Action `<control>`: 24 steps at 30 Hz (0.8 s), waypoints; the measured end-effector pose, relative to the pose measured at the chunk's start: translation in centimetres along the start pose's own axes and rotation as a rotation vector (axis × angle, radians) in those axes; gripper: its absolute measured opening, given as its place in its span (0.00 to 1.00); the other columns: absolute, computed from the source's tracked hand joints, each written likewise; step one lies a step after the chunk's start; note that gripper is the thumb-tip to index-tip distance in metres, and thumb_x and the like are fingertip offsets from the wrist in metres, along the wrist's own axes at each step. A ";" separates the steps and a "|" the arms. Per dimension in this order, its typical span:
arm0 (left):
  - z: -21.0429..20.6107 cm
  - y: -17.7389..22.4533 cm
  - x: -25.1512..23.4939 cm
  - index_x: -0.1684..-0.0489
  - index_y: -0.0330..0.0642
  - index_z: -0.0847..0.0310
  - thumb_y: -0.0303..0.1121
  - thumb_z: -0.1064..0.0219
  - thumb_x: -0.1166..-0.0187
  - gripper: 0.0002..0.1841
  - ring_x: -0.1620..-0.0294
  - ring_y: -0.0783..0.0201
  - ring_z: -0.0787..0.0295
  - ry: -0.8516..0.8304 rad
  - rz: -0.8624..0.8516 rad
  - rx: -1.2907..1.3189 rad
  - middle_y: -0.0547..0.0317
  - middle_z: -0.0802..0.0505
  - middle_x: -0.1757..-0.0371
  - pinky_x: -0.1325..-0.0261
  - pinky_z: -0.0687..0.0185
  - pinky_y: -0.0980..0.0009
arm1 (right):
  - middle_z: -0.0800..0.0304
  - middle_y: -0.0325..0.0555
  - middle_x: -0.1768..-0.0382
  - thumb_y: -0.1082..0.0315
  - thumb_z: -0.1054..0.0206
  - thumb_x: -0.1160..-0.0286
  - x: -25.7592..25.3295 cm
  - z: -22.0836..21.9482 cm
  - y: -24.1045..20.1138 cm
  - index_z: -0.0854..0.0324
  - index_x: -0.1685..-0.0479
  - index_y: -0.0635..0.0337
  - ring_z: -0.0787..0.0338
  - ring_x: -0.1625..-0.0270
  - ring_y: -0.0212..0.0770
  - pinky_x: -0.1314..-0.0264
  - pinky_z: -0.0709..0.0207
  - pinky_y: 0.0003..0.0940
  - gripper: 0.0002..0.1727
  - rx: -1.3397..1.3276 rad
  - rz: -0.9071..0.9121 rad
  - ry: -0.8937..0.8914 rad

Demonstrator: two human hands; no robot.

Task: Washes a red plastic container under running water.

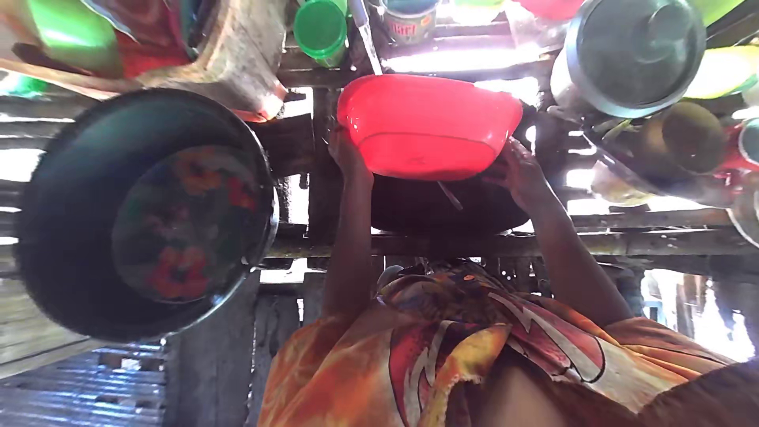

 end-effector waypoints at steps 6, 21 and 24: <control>1.5 4.1 0.8 0.30 0.31 0.25 0.36 0.64 0.04 0.24 0.36 0.62 0.17 0.006 -0.100 -0.209 0.44 0.14 0.37 0.31 0.20 0.62 | 0.19 0.50 0.27 0.42 0.59 0.06 -0.1 -2.9 0.5 0.41 0.10 0.43 0.12 0.34 0.52 0.43 0.13 0.57 0.32 -0.030 -0.075 -0.059; 7.8 6.7 7.3 0.24 0.43 0.29 0.37 0.51 0.06 0.18 0.83 0.77 0.28 -0.049 -0.060 -0.328 0.66 0.18 0.71 0.81 0.29 0.79 | 0.11 0.46 0.47 0.35 0.63 0.09 -3.5 -7.6 -0.5 0.28 0.23 0.53 0.10 0.50 0.37 0.49 0.15 0.37 0.37 -0.146 -0.083 -0.057; 9.0 5.2 8.7 0.25 0.46 0.29 0.40 0.52 0.05 0.18 0.84 0.77 0.26 0.013 -0.033 -0.317 0.65 0.15 0.71 0.83 0.28 0.79 | 0.11 0.49 0.40 0.38 0.54 0.09 -3.8 -7.8 -1.0 0.27 0.20 0.54 0.10 0.43 0.41 0.42 0.14 0.42 0.34 -0.159 -0.067 -0.041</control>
Point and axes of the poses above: each hand's wrist, its own x-axis away from the middle knuckle, its own z-axis out of the back of the hand, y = z × x, the point moved 8 cm from there along -x, towards the middle knuckle
